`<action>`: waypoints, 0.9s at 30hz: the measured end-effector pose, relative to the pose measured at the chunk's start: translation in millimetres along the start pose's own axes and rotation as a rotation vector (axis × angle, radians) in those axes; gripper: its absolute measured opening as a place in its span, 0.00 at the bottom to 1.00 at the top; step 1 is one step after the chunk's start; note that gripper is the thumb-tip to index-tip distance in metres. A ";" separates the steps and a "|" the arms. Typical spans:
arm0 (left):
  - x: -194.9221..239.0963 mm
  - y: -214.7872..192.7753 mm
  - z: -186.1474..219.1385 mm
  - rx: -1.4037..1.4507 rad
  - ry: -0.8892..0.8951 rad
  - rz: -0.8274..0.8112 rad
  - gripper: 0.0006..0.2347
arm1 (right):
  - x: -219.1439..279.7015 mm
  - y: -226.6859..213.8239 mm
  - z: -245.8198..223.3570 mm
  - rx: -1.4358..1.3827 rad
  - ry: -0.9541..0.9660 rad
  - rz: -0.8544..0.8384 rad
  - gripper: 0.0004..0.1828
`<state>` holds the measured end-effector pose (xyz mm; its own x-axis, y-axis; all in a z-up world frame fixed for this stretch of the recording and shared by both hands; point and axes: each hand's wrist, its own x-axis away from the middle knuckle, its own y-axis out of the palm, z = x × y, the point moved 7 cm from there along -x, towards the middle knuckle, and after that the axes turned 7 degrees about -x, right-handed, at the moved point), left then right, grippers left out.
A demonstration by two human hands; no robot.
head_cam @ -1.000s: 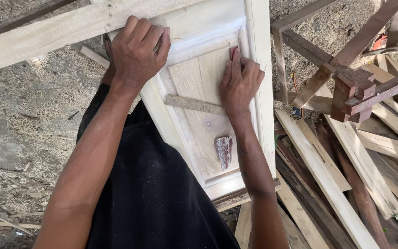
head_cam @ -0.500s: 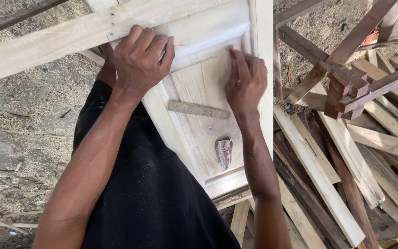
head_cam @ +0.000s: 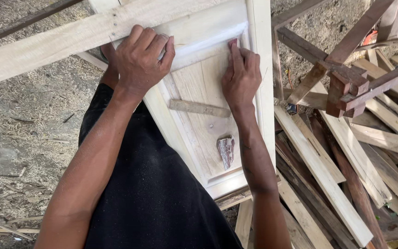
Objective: The person sands a white wooden door panel with a sanding block, moving across the flat surface and along the raised edges. The person repositions the door on the workbench and continues sanding different sections.
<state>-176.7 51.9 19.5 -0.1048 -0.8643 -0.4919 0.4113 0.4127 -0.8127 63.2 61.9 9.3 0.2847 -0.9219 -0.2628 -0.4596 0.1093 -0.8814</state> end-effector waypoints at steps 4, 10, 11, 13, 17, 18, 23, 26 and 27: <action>-1.8 -1.0 0.2 0.009 -0.001 0.022 0.05 | -2.1 -11.7 6.8 0.041 0.120 0.056 0.10; 0.3 0.3 1.2 0.030 -0.023 0.001 0.06 | 6.6 -6.6 12.3 0.026 0.167 0.013 0.09; 0.2 1.3 0.9 0.031 -0.020 -0.007 0.06 | 5.0 -3.4 17.2 0.021 0.192 0.020 0.09; 1.8 1.8 0.2 0.031 -0.022 -0.009 0.06 | -0.9 -0.5 16.0 0.053 0.106 0.112 0.09; 4.3 3.2 0.0 0.029 -0.014 -0.005 0.06 | 0.1 2.5 16.5 0.070 0.045 0.194 0.09; 3.2 4.3 -0.3 0.023 -0.008 0.000 0.06 | 2.1 1.7 17.2 0.061 0.044 0.207 0.09; 3.5 6.7 -1.1 -0.002 0.014 0.015 0.07 | 0.5 4.8 22.3 0.009 0.111 0.290 0.09; 7.4 3.8 1.8 0.023 0.013 -0.001 0.07 | 6.0 0.4 32.5 -0.407 0.329 0.215 0.13; 4.8 2.1 2.5 0.034 0.014 -0.003 0.07 | 12.4 -2.6 34.9 -0.504 0.476 0.210 0.14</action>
<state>-174.0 47.9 16.3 -0.1186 -0.8615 -0.4937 0.4413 0.3997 -0.8034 97.4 63.1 -5.4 -0.1971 -0.9746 -0.1060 -0.8291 0.2234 -0.5125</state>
